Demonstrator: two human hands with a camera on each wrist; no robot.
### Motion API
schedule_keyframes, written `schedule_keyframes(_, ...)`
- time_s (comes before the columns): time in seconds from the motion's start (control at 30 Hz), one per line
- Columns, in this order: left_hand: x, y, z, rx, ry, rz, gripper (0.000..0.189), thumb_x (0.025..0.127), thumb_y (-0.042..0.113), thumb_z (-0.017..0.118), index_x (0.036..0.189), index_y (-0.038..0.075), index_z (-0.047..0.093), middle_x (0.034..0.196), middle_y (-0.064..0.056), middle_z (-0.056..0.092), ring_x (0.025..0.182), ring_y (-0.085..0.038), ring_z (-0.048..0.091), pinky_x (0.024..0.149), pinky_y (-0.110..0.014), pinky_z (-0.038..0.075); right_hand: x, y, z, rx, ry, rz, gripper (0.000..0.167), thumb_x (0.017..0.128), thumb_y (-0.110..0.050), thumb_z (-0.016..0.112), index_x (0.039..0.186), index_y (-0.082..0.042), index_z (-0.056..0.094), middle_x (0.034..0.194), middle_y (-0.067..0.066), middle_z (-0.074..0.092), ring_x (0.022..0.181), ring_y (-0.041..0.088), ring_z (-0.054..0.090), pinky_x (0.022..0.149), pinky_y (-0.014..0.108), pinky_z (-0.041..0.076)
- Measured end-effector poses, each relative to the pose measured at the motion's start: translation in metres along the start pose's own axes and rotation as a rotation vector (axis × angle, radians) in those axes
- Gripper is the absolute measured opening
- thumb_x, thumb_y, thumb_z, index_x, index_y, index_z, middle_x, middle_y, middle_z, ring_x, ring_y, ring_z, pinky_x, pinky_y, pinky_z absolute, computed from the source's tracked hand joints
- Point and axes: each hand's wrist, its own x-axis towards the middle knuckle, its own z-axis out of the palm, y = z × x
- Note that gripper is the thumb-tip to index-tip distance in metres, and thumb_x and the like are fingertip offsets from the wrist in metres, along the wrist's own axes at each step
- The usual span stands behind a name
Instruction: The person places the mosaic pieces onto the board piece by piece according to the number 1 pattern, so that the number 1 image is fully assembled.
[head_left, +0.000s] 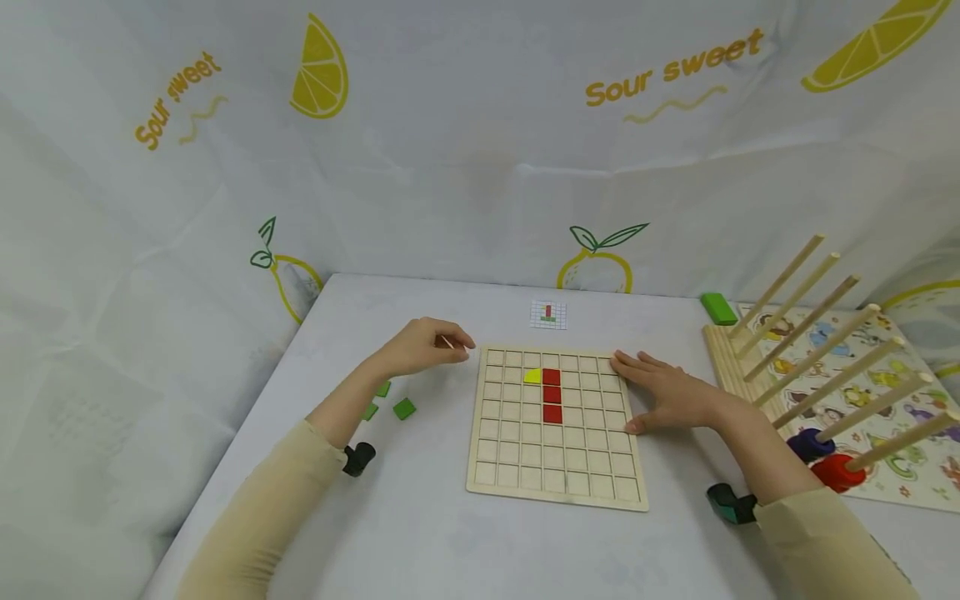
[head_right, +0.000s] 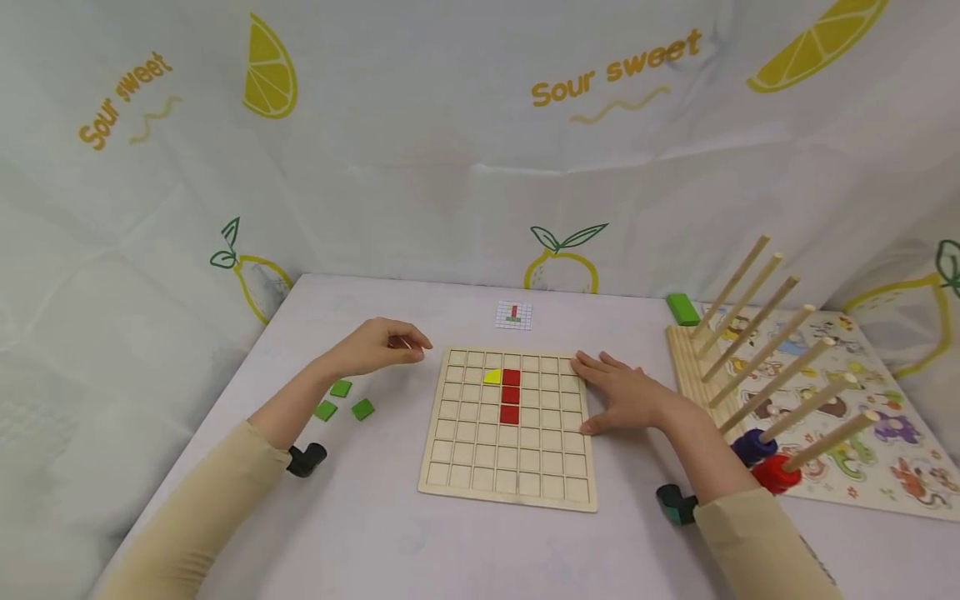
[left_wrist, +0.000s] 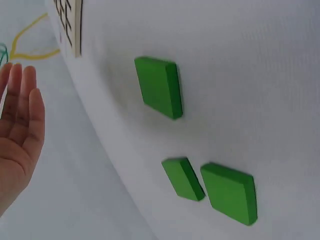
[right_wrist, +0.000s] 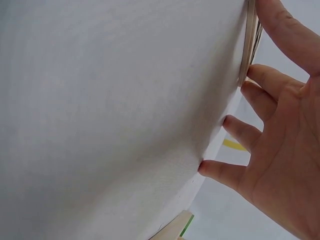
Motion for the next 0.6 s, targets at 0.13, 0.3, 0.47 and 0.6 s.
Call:
schedule_keyframes(0.13,-0.014,-0.019,-0.025,-0.068,-0.055,-0.067,0.040,0.096,0.029,0.064,0.130,0.008,0.063,0.130,-0.011,0.066,0.114,-0.023,0.063,0.097,-0.040,0.050,0.000,0.000,0.000,0.018,-0.006,0.003,0.109,0.072,-0.057,0.079,0.154,-0.005,0.030,0.163,0.019,0.024,0.148,0.053,0.016,0.106,0.081,0.014)
schedule_keyframes(0.3,-0.033,-0.044,-0.048,-0.082,-0.109,-0.174,0.039,0.098,0.028,0.060,0.131,0.009,0.063,0.137,-0.011,0.062,0.121,-0.025,0.062,0.106,-0.045,0.047,0.001,-0.002,0.000,0.015,-0.007,0.011,0.108,0.072,-0.056,0.079,0.154,-0.006,0.030,0.163,0.019,0.023,0.148,0.052,0.016,0.108,0.080,0.014)
schedule_keyframes(0.47,-0.048,-0.068,-0.058,-0.105,-0.122,-0.231,0.036,0.098,0.025,0.059,0.129,0.008,0.065,0.141,-0.014,0.059,0.127,-0.028,0.057,0.111,-0.048,0.043,0.001,-0.002,0.000,0.010,-0.010,0.020,0.109,0.071,-0.057,0.079,0.154,-0.005,0.030,0.163,0.019,0.024,0.148,0.052,0.016,0.108,0.080,0.015)
schedule_keyframes(0.6,-0.059,-0.080,-0.061,-0.116,-0.137,-0.268,0.036,0.095,0.021,0.063,0.129,0.009,0.066,0.143,-0.013,0.058,0.134,-0.028,0.052,0.113,-0.048,0.040,0.000,-0.001,0.000,0.008,-0.010,0.020,0.109,0.071,-0.057,0.079,0.154,-0.005,0.030,0.163,0.019,0.024,0.148,0.052,0.016,0.107,0.080,0.015)
